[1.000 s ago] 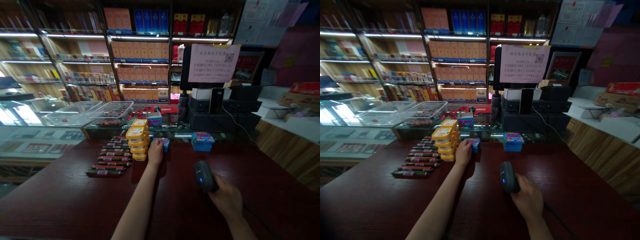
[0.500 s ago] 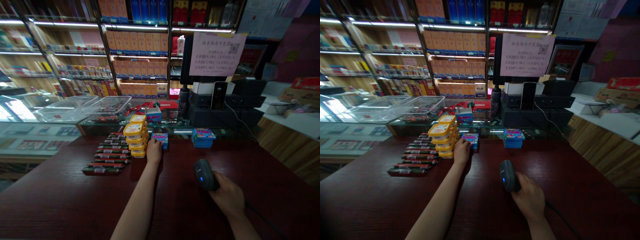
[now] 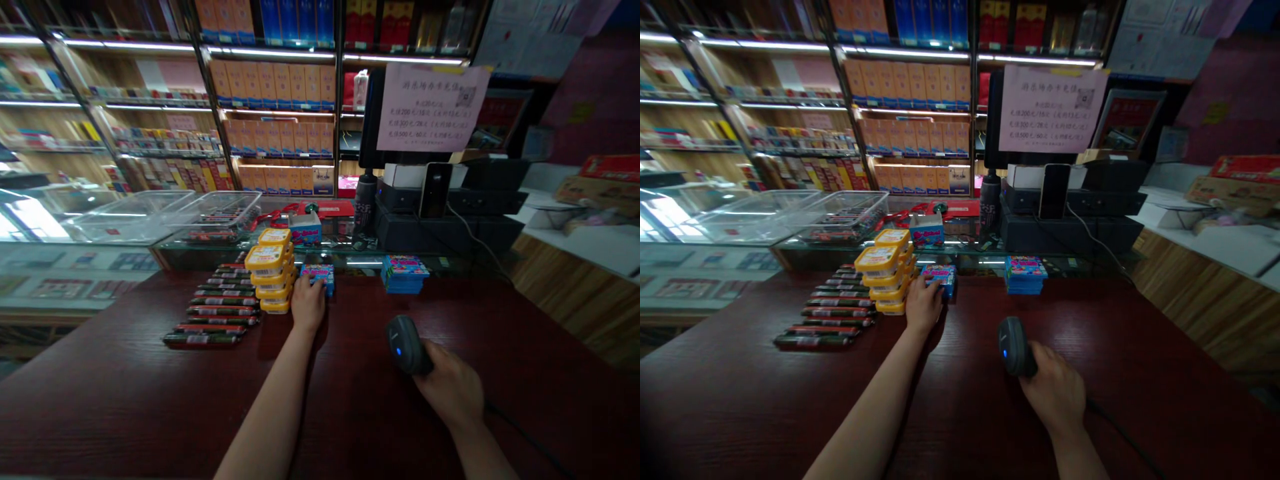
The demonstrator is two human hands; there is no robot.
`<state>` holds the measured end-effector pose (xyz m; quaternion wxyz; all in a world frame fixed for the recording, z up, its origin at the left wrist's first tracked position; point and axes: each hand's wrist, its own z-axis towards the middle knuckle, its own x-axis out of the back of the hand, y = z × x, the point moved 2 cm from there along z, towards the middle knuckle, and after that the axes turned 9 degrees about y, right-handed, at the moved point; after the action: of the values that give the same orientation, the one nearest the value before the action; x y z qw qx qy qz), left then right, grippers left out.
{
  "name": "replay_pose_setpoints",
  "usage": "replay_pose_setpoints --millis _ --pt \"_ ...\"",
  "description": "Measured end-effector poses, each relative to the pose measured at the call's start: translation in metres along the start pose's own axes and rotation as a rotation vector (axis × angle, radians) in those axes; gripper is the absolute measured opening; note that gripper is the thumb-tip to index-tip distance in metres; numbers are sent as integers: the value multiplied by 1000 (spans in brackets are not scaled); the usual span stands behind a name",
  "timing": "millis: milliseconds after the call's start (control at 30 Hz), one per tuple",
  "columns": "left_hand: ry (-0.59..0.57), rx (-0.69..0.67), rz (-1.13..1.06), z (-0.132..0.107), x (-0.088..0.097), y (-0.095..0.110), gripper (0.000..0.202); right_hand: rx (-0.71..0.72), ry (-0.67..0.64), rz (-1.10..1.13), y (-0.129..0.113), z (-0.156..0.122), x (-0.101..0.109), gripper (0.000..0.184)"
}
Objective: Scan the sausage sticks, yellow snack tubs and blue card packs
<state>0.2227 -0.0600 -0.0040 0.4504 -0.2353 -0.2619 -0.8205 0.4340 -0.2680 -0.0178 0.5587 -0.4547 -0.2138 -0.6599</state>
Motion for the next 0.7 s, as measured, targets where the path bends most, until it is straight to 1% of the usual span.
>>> replay_pose_setpoints --millis 67,133,200,300,433,500,600,700 --pt "3 -60 -44 -1 3 9 24 -39 -56 -18 -3 3 2 15" --pt "-24 -115 -117 0 3 23 25 -70 -101 -38 -5 5 4 12" --pt "-81 -177 -213 1 1 42 25 -89 -116 -50 -6 7 5 14" --pt "-182 -297 -327 5 -6 76 26 -103 -123 -53 -6 8 5 15" --pt "-260 -464 -348 18 -20 123 30 -110 -140 -30 -5 9 5 12" --pt "-279 -518 -323 28 -30 144 32 -115 -150 -17 -4 9 4 13" --pt "-289 -552 -294 40 -47 170 33 -122 -171 -8 -3 10 3 15" --pt "-276 -552 -276 47 -61 187 34 -115 -180 -6 -3 11 3 17"
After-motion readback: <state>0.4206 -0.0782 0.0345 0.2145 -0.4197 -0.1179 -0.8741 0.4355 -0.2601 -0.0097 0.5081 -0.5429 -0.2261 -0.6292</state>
